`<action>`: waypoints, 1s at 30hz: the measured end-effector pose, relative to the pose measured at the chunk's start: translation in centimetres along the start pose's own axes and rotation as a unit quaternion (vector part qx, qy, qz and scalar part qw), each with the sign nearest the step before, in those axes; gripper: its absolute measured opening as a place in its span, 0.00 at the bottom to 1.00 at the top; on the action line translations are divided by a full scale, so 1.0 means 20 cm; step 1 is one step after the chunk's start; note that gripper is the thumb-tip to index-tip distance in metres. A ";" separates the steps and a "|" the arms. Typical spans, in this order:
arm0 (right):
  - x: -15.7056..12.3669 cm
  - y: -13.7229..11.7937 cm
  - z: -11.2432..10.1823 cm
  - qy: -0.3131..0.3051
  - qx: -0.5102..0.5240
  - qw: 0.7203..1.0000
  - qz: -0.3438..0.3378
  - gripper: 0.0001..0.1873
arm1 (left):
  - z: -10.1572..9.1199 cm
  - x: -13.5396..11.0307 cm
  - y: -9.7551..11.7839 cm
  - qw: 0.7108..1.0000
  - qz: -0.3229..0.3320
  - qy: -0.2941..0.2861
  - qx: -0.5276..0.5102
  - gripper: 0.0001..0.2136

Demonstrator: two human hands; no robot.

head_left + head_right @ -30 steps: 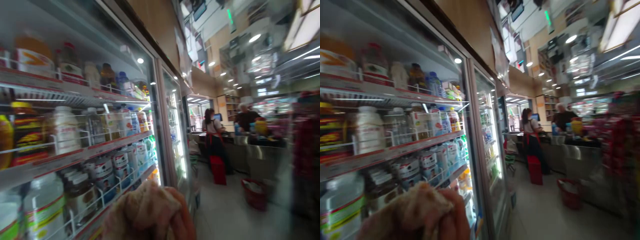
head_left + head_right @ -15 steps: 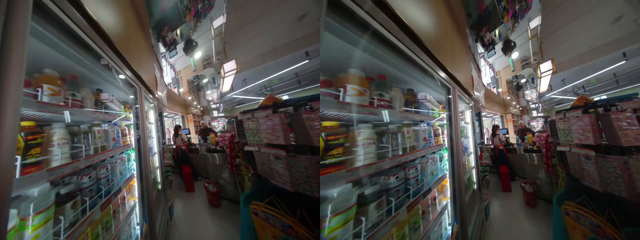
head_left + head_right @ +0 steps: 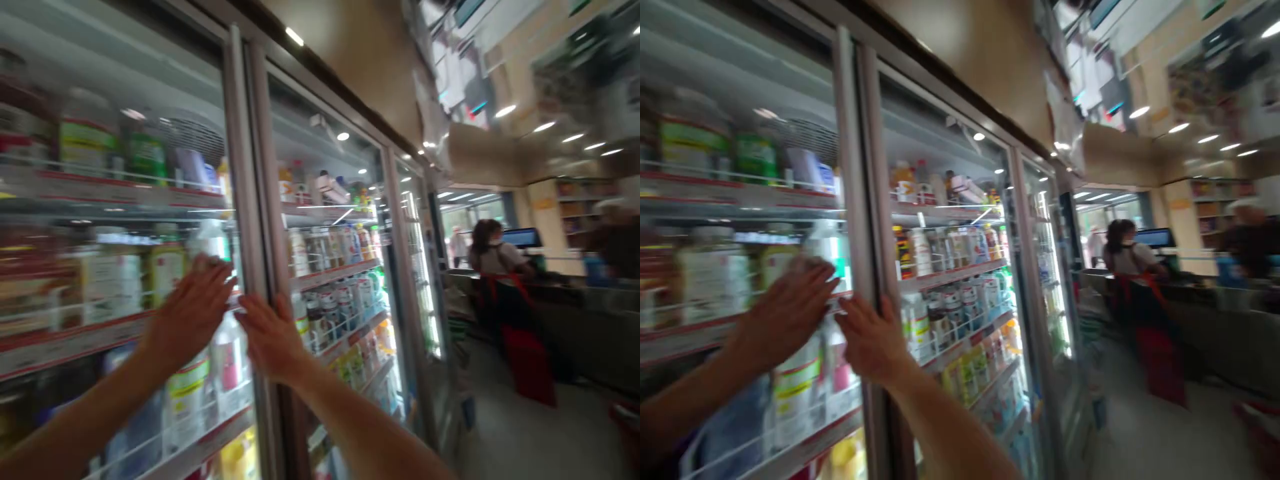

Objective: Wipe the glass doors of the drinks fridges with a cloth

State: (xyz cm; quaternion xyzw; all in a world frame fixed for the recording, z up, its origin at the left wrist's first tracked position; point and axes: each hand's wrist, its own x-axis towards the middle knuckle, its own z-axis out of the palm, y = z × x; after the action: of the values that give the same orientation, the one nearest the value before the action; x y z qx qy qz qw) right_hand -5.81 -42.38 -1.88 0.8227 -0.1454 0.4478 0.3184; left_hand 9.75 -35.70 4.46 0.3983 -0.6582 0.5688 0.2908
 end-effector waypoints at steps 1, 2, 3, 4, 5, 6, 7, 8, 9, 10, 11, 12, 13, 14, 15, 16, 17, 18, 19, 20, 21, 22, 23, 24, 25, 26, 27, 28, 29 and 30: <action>0.03 -0.02 0.04 0.041 0.027 0.999 0.011 0.23 | -0.04 0.00 -0.11 0.999 0.006 -0.021 0.038 0.17; 0.06 -0.04 0.07 0.082 0.049 0.995 0.029 0.24 | -0.09 0.01 -0.22 0.997 0.003 -0.032 0.071 0.18; 0.10 -0.06 0.11 0.120 0.068 0.990 0.042 0.25 | -0.15 0.03 -0.32 0.995 -0.012 -0.031 0.097 0.21; 0.15 -0.09 0.14 0.152 0.084 0.984 0.050 0.26 | -0.22 0.04 -0.41 0.992 -0.042 -0.010 0.117 0.24; 0.20 -0.12 0.17 0.177 0.096 0.978 0.054 0.28 | -0.29 0.06 -0.49 0.988 -0.069 0.015 0.134 0.27; 0.24 -0.15 0.19 0.197 0.104 0.973 0.059 0.29 | -0.35 0.07 -0.54 0.983 -0.097 0.037 0.149 0.29; 0.29 -0.19 0.22 0.212 0.107 0.969 0.065 0.30 | -0.39 0.09 -0.56 0.978 -0.117 0.045 0.165 0.29; 0.32 -0.22 0.24 0.222 0.104 0.967 0.074 0.32 | -0.41 0.11 -0.56 0.975 -0.124 0.036 0.179 0.28; 0.35 -0.25 0.27 0.229 0.097 0.965 0.084 0.33 | -0.40 0.13 -0.54 0.974 -0.122 0.013 0.191 0.26; 0.37 -0.27 0.29 0.233 0.089 0.964 0.093 0.34 | -0.38 0.16 -0.50 0.973 -0.111 -0.016 0.199 0.24; 0.38 -0.29 0.31 0.236 0.082 0.963 0.098 0.34 | -0.33 0.19 -0.46 0.975 -0.088 -0.047 0.197 0.24; 0.38 -0.29 0.32 0.237 0.077 0.963 0.099 0.34 | -0.27 0.22 -0.40 0.976 -0.071 -0.071 0.191 0.24; 0.38 -0.29 0.33 0.238 0.073 0.963 0.099 0.34 | -0.22 0.26 -0.35 0.977 -0.047 -0.094 0.183 0.25; 0.37 -0.29 0.34 0.239 0.071 0.963 0.099 0.34 | -0.16 0.29 -0.31 0.978 -0.026 -0.110 0.176 0.25; 0.36 -0.28 0.34 0.241 0.069 0.963 0.097 0.34 | -0.12 0.31 -0.28 0.978 -0.008 -0.121 0.171 0.25; 0.36 -0.28 0.34 0.243 0.066 0.963 0.096 0.34 | -0.11 0.33 -0.27 0.977 0.007 -0.127 0.172 0.25; 0.35 -0.27 0.34 0.246 0.062 0.962 0.097 0.34 | -0.12 0.33 -0.29 0.975 0.015 -0.130 0.177 0.24; 0.35 -0.27 0.34 0.251 0.058 0.961 0.098 0.33 | -0.16 0.33 -0.33 0.974 0.014 -0.128 0.187 0.24; 0.34 -0.27 0.34 0.256 0.055 0.960 0.099 0.33 | -0.23 0.32 -0.40 0.972 0.003 -0.124 0.199 0.23; 0.34 -0.27 0.34 0.260 0.053 0.959 0.100 0.33 | -0.33 0.29 -0.49 0.970 -0.019 -0.114 0.216 0.23; 0.34 -0.28 0.35 0.264 0.052 0.957 0.103 0.33 | -0.45 0.25 -0.59 0.966 -0.048 -0.100 0.232 0.23; 0.34 -0.28 0.35 0.267 0.053 0.956 0.106 0.33 | -0.58 0.21 -0.70 0.961 -0.087 -0.079 0.252 0.23; 0.35 -0.29 0.35 0.269 0.054 0.956 0.108 0.33 | -0.71 0.16 -0.79 0.951 -0.140 -0.030 0.276 0.23; 0.36 -0.29 0.35 0.269 0.058 0.955 0.109 0.33 | -0.82 0.13 -0.86 0.939 -0.184 0.007 0.290 0.23; 0.37 -0.29 0.35 0.271 0.064 0.954 0.110 0.32 | -0.90 0.09 -0.89 0.926 -0.228 0.046 0.299 0.24; 0.39 -0.30 0.34 0.276 0.072 0.952 0.114 0.32 | -0.92 0.08 -0.89 0.915 -0.254 0.069 0.307 0.25; 0.40 -0.30 0.34 0.285 0.081 0.947 0.123 0.31 | -0.90 0.08 -0.85 0.915 -0.253 0.064 0.308 0.25; 0.42 -0.30 0.33 0.292 0.090 0.943 0.133 0.31 | -0.82 0.09 -0.78 0.922 -0.232 0.040 0.306 0.26; 0.44 -0.30 0.32 0.301 0.098 0.937 0.146 0.31 | -0.70 0.11 -0.68 0.937 -0.186 -0.004 0.295 0.25; 0.45 -0.29 0.32 0.313 0.105 0.930 0.160 0.31 | -0.57 0.14 -0.57 0.952 -0.127 -0.064 0.271 0.25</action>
State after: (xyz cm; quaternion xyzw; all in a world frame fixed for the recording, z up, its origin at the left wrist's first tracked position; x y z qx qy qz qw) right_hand 6.36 -41.75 0.71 0.6355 -0.1200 0.7402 0.1839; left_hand 17.30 -25.57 14.82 0.5782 -0.4405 0.6575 0.1985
